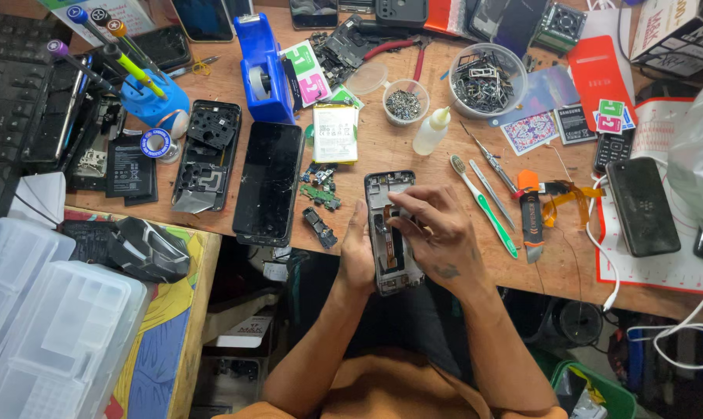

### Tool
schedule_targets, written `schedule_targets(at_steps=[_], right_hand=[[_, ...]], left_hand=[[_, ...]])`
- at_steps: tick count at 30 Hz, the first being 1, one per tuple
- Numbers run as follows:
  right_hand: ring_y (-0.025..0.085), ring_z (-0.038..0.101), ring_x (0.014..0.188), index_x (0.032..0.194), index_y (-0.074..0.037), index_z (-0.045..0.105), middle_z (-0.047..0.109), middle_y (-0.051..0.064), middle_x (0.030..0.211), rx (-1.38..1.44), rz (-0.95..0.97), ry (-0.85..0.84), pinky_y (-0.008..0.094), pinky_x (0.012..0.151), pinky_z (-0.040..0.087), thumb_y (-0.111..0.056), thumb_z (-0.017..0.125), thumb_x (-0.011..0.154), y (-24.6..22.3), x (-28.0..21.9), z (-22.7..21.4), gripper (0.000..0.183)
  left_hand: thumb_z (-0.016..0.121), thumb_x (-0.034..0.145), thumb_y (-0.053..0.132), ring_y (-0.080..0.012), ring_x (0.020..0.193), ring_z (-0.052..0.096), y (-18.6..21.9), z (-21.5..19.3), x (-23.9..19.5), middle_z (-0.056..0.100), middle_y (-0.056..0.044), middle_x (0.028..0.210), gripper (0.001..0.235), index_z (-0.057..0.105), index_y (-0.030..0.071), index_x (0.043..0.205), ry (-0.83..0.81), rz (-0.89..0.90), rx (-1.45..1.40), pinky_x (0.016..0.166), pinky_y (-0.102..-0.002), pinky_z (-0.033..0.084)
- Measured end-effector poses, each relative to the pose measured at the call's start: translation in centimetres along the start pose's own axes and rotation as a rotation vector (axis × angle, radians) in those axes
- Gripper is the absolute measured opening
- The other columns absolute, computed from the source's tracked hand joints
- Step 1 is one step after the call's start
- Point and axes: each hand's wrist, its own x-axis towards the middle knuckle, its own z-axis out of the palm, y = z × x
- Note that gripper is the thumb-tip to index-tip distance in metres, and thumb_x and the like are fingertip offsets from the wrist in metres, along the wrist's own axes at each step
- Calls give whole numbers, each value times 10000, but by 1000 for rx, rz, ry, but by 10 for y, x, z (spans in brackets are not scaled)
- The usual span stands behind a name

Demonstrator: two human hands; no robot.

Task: The person cleans the interior of a disassembled smartphone chassis using a small brush and a toothbrush. They remove adhesive residue and wipe the metal frame and internal surfaces.

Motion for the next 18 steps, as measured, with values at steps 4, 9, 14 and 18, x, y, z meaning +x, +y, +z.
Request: schedule_targets(at_steps=[4, 9, 14, 18], right_hand=[[200, 658, 902, 1037, -91, 728, 686, 71, 1038, 81, 72, -4, 294, 661, 553, 22, 764, 864, 8, 4, 9, 210], [160, 728, 1003, 1066, -54, 630, 741, 48, 1082, 302, 155, -31, 306, 851, 614, 84, 630, 949, 16, -13, -2, 181], [200, 732, 1061, 1104, -35, 617, 742, 72, 1050, 335, 51, 10, 369, 1039, 576, 70, 646, 983, 11, -37, -9, 163], [218, 648, 1214, 1204, -44, 557, 662, 123, 1242, 434, 144, 152, 359, 1077, 536, -72, 755, 938, 5, -48, 1, 333]], left_hand=[[257, 1131, 460, -220, 1134, 661, 1, -8, 6, 651, -144, 1236, 596, 493, -11, 1407, 4, -27, 6, 992, -361, 549], [270, 1185, 485, -217, 1076, 669, -1, -17, 11, 655, -155, 1197, 613, 511, -29, 1416, -32, 31, 66, 925, -359, 567], [242, 1120, 553, -270, 1048, 682, 7, -10, 12, 667, -195, 1159, 704, 551, -46, 1324, 10, 72, 164, 922, -399, 588], [236, 1087, 569, -281, 1102, 669, 14, 3, 6, 658, -201, 1191, 744, 545, -60, 1335, 62, 93, 215, 962, -417, 576]])
